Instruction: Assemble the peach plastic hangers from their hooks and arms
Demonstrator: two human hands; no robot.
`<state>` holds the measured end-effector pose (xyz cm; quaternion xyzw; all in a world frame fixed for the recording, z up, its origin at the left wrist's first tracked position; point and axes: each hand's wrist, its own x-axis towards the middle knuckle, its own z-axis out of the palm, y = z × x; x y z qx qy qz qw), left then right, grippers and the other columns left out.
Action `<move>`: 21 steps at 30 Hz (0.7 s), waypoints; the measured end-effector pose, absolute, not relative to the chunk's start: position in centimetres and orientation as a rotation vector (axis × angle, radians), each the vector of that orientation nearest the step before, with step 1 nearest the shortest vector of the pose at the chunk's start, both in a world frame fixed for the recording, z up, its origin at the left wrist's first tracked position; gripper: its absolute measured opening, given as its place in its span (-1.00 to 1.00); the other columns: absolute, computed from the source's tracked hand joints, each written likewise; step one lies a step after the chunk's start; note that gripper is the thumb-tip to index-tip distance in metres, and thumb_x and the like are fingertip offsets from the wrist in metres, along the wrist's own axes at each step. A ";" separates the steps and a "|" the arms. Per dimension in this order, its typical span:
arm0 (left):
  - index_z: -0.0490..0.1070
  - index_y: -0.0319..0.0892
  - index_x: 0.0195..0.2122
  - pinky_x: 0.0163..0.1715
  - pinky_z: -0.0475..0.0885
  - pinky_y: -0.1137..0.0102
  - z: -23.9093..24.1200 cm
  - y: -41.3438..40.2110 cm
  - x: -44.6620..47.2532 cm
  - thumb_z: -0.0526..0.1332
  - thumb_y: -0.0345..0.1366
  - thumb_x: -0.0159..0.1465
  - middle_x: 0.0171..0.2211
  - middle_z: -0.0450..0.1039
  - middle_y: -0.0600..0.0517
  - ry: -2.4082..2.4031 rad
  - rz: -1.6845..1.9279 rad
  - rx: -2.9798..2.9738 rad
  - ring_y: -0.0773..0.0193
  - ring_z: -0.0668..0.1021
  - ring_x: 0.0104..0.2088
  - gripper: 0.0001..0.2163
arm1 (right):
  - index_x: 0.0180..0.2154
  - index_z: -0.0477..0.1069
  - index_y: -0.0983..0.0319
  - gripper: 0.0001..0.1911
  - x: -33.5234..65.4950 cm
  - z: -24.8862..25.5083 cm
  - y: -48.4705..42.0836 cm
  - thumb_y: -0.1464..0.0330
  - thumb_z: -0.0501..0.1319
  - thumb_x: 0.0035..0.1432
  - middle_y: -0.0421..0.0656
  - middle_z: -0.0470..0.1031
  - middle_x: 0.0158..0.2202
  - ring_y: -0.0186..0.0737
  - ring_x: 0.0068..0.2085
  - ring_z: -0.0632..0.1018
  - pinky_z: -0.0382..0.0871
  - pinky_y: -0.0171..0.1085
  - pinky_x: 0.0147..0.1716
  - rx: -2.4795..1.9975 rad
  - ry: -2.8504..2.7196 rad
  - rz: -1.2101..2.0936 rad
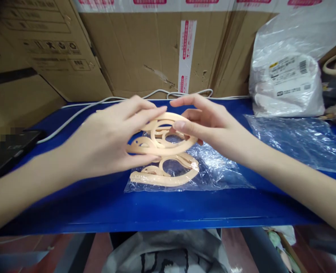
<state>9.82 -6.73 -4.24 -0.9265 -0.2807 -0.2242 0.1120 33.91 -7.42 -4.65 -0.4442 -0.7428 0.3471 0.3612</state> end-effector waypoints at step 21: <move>0.14 -0.27 0.32 0.09 0.40 0.03 -8.0 -6.3 10.1 0.24 0.02 0.30 0.17 0.37 -0.26 -0.701 -0.854 -2.765 -0.10 0.46 0.14 -0.32 | 0.21 0.27 -0.07 -0.31 34.5 -6.1 -8.7 0.09 0.41 0.06 -0.15 0.41 0.22 0.08 0.21 0.47 0.47 0.05 0.14 -1.025 -2.154 0.558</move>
